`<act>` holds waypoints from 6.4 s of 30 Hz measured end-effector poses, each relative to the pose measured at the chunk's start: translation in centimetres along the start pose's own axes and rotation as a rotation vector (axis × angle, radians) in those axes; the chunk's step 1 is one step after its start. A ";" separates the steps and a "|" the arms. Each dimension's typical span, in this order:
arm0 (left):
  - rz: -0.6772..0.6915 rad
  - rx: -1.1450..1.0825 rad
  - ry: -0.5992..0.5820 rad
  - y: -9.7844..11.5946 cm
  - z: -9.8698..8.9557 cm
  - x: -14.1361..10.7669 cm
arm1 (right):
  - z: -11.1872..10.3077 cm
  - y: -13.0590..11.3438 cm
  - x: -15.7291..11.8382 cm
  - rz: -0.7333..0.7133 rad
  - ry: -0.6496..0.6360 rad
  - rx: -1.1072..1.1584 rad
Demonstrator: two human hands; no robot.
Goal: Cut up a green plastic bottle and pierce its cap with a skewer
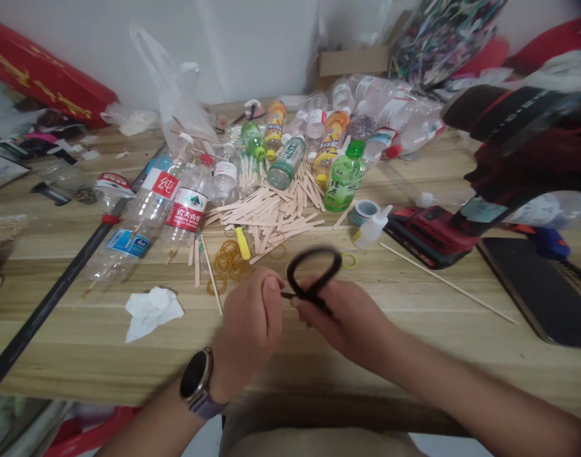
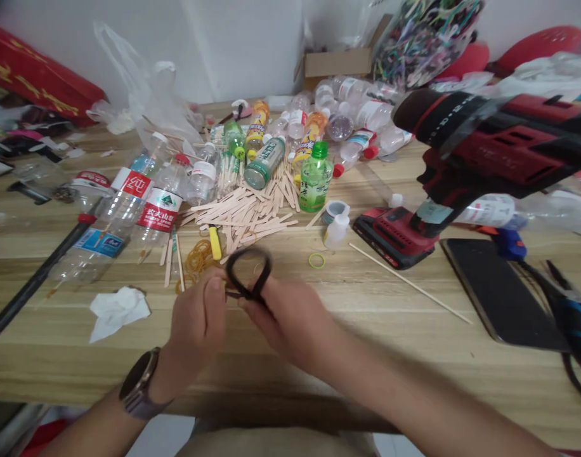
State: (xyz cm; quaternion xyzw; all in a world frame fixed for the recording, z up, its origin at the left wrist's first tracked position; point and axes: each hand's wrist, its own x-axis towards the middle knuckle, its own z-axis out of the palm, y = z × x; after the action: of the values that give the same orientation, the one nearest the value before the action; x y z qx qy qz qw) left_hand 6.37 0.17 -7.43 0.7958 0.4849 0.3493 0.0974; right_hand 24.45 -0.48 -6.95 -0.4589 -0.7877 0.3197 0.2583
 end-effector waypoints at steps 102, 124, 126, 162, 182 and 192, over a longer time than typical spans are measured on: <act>0.247 -0.306 0.114 3.7 -0.5 -1.1 | 0.8 -0.9 -3.3 -0.237 0.366 0.225; 0.260 -0.229 0.111 4.1 -0.4 -1.3 | -0.2 0.2 -3.9 -0.038 0.161 0.440; 0.370 -0.305 0.044 3.4 -0.5 -0.9 | -0.2 0.2 -3.7 0.152 -0.142 0.795; 0.418 -0.068 -0.020 0.6 1.4 -0.4 | -0.4 1.3 -2.5 0.325 -0.284 0.678; 0.251 -0.063 -0.060 0.5 2.1 -0.4 | -0.2 2.1 -2.0 0.070 0.000 0.339; -0.088 -0.093 -0.208 2.6 1.9 -0.3 | 0.2 2.9 -2.6 -0.178 0.352 -0.155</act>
State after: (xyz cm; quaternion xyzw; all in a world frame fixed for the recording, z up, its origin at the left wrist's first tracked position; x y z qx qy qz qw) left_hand 9.34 -1.03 -7.65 0.8004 0.4899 0.2823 0.1990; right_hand 27.11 -1.69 -9.51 -0.4550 -0.7901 0.1489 0.3828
